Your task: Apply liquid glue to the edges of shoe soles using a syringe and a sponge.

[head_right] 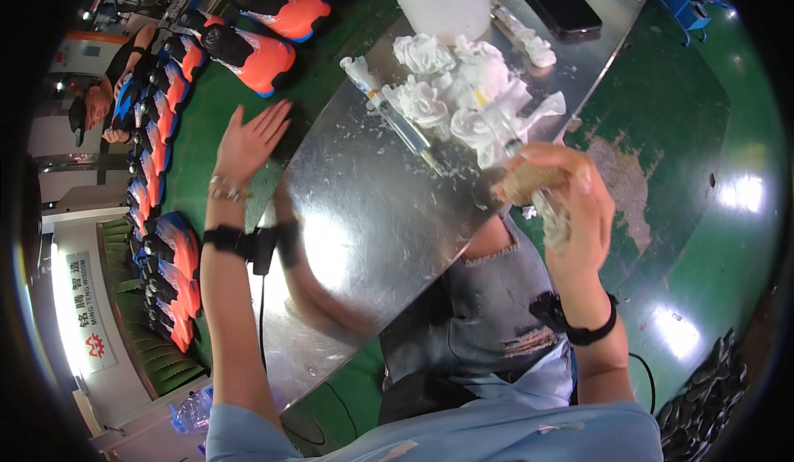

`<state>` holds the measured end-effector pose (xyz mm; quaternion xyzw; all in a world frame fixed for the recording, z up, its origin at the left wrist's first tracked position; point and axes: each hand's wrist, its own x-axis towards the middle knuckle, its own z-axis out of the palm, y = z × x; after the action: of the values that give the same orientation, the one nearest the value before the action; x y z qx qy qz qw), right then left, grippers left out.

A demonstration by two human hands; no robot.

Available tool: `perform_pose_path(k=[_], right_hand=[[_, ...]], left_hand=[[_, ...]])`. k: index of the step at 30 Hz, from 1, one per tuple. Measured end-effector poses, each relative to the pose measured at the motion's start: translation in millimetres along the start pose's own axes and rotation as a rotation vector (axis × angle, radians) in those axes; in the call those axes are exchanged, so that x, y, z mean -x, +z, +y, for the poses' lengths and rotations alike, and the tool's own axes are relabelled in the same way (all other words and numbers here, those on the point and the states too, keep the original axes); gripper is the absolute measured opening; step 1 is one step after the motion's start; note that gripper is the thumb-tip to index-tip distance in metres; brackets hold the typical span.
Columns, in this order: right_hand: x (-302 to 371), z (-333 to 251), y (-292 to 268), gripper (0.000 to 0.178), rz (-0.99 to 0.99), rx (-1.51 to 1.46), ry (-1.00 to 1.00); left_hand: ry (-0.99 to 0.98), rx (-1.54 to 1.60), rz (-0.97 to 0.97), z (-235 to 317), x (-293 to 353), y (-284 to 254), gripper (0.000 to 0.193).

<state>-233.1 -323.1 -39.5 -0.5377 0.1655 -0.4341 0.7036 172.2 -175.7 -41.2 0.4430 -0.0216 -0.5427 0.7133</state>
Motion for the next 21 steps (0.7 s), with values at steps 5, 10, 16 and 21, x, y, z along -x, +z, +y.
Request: perform_pose_path(k=[5, 10, 16, 21], right_hand=[[8.2, -6.3, 2.5, 0.043, 0.082, -0.013, -0.001], [13.4, -18.8, 5.8, 0.043, 0.075, 0.005, -0.023], [23.6, -30.6, 1.0, 0.040, 0.012, -0.072, -0.069], [24.5, -31.4, 7.3, 0.041, 0.003, 0.054, -0.066]], left_hand=[[0.312, 0.076, 0.444, -7.8, -84.1, 45.4, 0.064], [0.571, -0.053, 0.478, 19.7, -58.0, -3.1, 0.052], [0.388, -0.114, 0.369, -35.8, 107.6, 1.1, 0.043], [0.368, 0.003, 0.476, -140.2, 304.0, 46.9, 0.044]])
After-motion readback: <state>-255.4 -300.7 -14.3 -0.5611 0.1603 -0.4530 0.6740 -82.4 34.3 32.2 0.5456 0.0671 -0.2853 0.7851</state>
